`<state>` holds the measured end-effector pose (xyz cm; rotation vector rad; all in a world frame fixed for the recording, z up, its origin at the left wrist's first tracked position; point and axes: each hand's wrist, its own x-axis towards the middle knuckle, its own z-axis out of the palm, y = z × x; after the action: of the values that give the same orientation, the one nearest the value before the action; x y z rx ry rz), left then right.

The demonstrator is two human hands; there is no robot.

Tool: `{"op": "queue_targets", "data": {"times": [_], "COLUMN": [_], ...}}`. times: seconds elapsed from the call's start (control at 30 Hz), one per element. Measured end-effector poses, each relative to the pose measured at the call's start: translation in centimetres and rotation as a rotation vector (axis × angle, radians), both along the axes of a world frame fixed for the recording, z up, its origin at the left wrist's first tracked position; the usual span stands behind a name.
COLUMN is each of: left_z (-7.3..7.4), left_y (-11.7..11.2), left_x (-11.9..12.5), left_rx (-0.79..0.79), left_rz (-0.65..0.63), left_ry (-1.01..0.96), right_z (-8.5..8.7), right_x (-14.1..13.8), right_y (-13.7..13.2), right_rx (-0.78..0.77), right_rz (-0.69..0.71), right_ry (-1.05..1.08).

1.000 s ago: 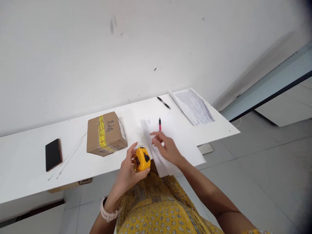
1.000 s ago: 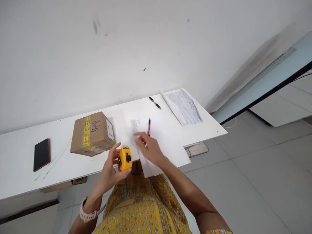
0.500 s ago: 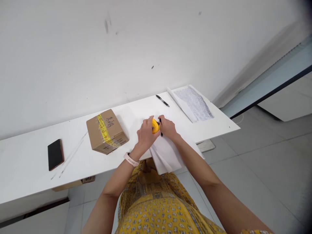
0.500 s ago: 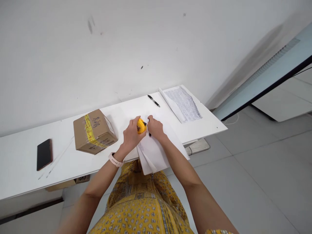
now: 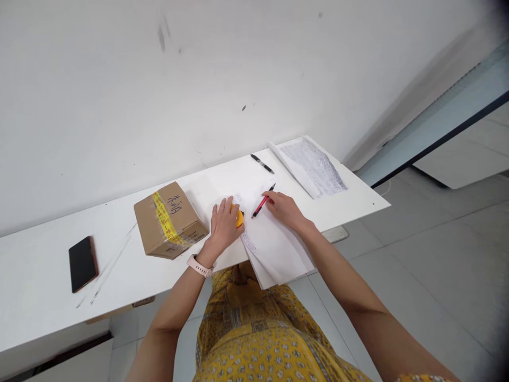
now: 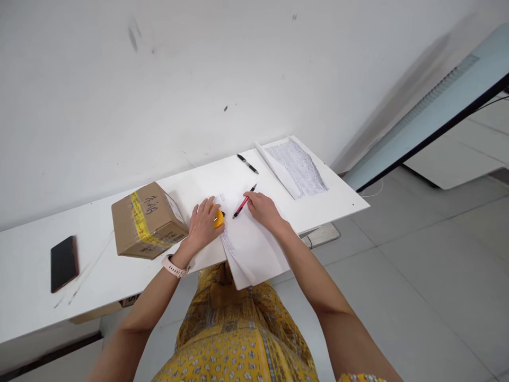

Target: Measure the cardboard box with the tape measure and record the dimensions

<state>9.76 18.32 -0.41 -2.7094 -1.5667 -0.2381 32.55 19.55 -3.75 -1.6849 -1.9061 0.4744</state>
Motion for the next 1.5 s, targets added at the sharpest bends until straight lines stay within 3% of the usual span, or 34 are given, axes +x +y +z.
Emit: {"op": "queue_targets", "data": {"times": [0.13, 0.23, 0.33, 0.43, 0.63, 0.8, 1.1, 1.5], "left_z": [0.5, 0.7, 0.6, 0.2, -0.9, -1.9, -2.9, -2.8], "left_y": [0.8, 1.1, 1.3, 1.6, 2.1, 2.1, 1.9, 2.0], "left_x": [-0.1, -0.1, -0.1, 0.1, 0.1, 0.0, 0.1, 0.2], "left_rx": [0.037, 0.026, 0.034, 0.047, 0.055, 0.070, 0.074, -0.010], "left_rz": [-0.124, -0.167, -0.209, -0.275, -0.294, -0.270, -0.244, -0.238], "left_ry": [0.082, 0.136, 0.127, 0.085, 0.091, -0.003, -0.038, -0.051], "right_z": [0.7, 1.5, 2.0, 1.6, -0.3, -1.1, -1.2, -2.0], "right_x": [-0.8, -3.0, -5.8, -7.6, -7.3, -7.0, -7.2, -7.1], "right_y": [0.4, 0.9, 1.8, 3.0, 4.3, 4.3, 4.6, 4.6], "right_rx": [0.154, 0.219, 0.052, -0.136, -0.096, -0.117, 0.000, -0.018], "right_rz": [-0.200, -0.345, -0.218, -0.063, -0.089, -0.048, -0.095, -0.046], "right_ry": [-0.027, 0.295, 0.761, 0.946, 0.821, 0.866, 0.669, 0.628]}}
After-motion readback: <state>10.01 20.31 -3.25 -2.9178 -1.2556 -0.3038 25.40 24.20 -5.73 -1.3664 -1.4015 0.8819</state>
